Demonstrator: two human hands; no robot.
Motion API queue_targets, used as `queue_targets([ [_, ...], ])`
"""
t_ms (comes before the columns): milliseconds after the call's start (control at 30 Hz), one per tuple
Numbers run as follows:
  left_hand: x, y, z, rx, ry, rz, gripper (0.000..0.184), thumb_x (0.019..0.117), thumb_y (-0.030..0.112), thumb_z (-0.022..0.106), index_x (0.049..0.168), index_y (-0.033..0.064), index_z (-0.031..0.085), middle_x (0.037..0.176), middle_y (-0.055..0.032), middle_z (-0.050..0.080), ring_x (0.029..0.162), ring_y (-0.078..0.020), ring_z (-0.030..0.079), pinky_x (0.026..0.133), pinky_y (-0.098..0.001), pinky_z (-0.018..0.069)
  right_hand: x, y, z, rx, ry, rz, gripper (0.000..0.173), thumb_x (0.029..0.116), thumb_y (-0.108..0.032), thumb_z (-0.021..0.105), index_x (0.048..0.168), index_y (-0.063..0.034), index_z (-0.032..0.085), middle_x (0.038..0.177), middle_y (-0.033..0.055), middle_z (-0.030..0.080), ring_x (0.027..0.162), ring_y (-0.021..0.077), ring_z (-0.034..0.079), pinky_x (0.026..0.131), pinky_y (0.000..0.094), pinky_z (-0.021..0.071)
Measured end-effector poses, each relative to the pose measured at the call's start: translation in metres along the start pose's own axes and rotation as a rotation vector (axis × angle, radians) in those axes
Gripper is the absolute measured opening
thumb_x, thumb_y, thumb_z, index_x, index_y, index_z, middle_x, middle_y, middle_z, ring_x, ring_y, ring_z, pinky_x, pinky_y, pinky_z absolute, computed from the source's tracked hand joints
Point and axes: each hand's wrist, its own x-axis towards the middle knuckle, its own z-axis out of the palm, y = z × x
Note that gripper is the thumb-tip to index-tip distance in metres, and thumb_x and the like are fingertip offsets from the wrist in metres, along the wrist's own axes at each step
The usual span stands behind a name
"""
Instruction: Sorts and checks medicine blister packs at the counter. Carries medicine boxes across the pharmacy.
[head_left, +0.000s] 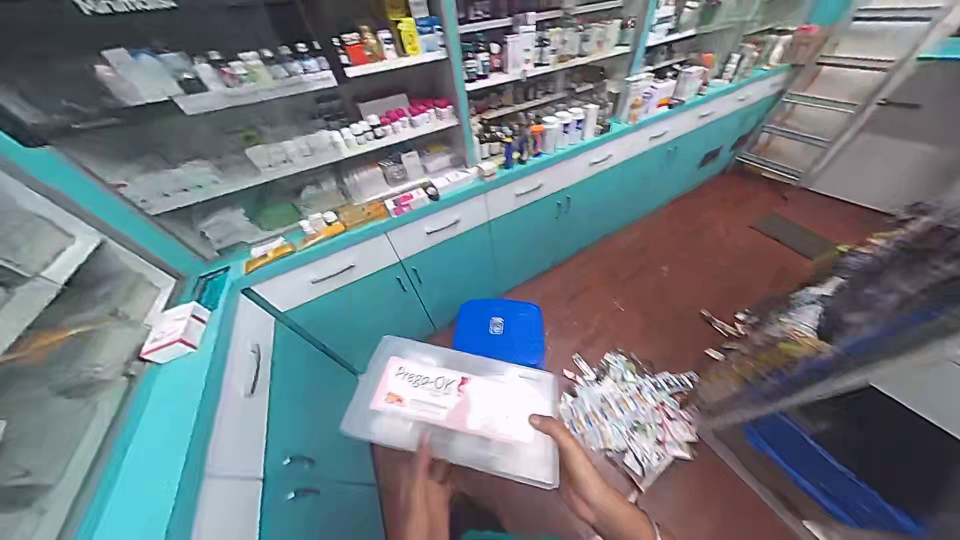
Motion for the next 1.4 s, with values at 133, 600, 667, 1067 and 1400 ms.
queue_targets([
  [133, 0.15, 0.028, 0.033, -0.029, -0.154, -0.206, 0.051, 0.1079, 0.033, 0.048, 0.147, 0.0015, 0.04, 0.126, -0.0208, 0.064, 0.104, -0.0287, 0.069, 0.086, -0.0454, 0.059, 0.107, -0.015, 0.036, -0.041, 0.163, -0.184, 0.094, 0.0843, -0.032, 0.07, 0.16, -0.0116, 0.018, 0.13, 0.016, 0.062, 0.108, 0.0235, 0.069, 0.088, 0.0413, 0.0608],
  [600, 0.472, 0.174, 0.212, -0.125, -0.238, -0.14, 0.068, 0.1024, 0.031, 0.061, 0.153, 0.0008, 0.028, 0.134, -0.0277, 0.056, 0.108, -0.0334, 0.066, 0.088, -0.044, 0.0572, 0.378, -0.168, 0.17, -0.015, 0.177, -0.483, 0.083, 0.0985, -0.021, 0.058, 0.164, -0.0156, 0.006, 0.149, 0.0216, 0.046, 0.11, 0.0326, 0.068, 0.082, 0.0442, 0.0623],
  [667, 0.506, 0.186, 0.221, -0.142, -0.251, -0.119, 0.072, 0.102, 0.031, 0.062, 0.156, 0.0028, 0.023, 0.14, -0.0283, 0.052, 0.113, -0.0352, 0.064, 0.092, -0.0452, 0.0563, 0.419, -0.186, 0.177, 0.002, 0.112, -0.506, 0.081, 0.099, -0.019, 0.056, 0.164, -0.0145, 0.006, 0.147, 0.0215, 0.047, 0.109, 0.0309, 0.068, 0.084, 0.0422, 0.0617],
  [1067, 0.685, 0.232, 0.24, -0.237, -0.321, -0.139, 0.051, 0.1048, 0.025, 0.055, 0.148, 0.0013, 0.042, 0.14, -0.0237, 0.054, 0.116, -0.0299, 0.061, 0.098, -0.0426, 0.0519, 0.62, -0.257, 0.233, 0.11, -0.002, -0.468, 0.078, 0.0944, -0.01, 0.049, 0.162, -0.0197, 0.011, 0.139, 0.0204, 0.054, 0.11, 0.0308, 0.068, 0.085, 0.0427, 0.0611],
  [1400, 0.703, 0.221, 0.255, -0.34, -0.194, -0.122, 0.05, 0.1032, 0.014, 0.058, 0.147, -0.0012, 0.039, 0.143, -0.0219, 0.052, 0.125, -0.0282, 0.057, 0.106, -0.0415, 0.0479, 0.687, -0.294, 0.232, 0.153, 0.012, -0.276, 0.044, 0.0981, -0.008, 0.037, 0.142, -0.0127, 0.037, 0.115, 0.0147, 0.066, 0.098, 0.0251, 0.07, 0.078, 0.0423, 0.0609],
])
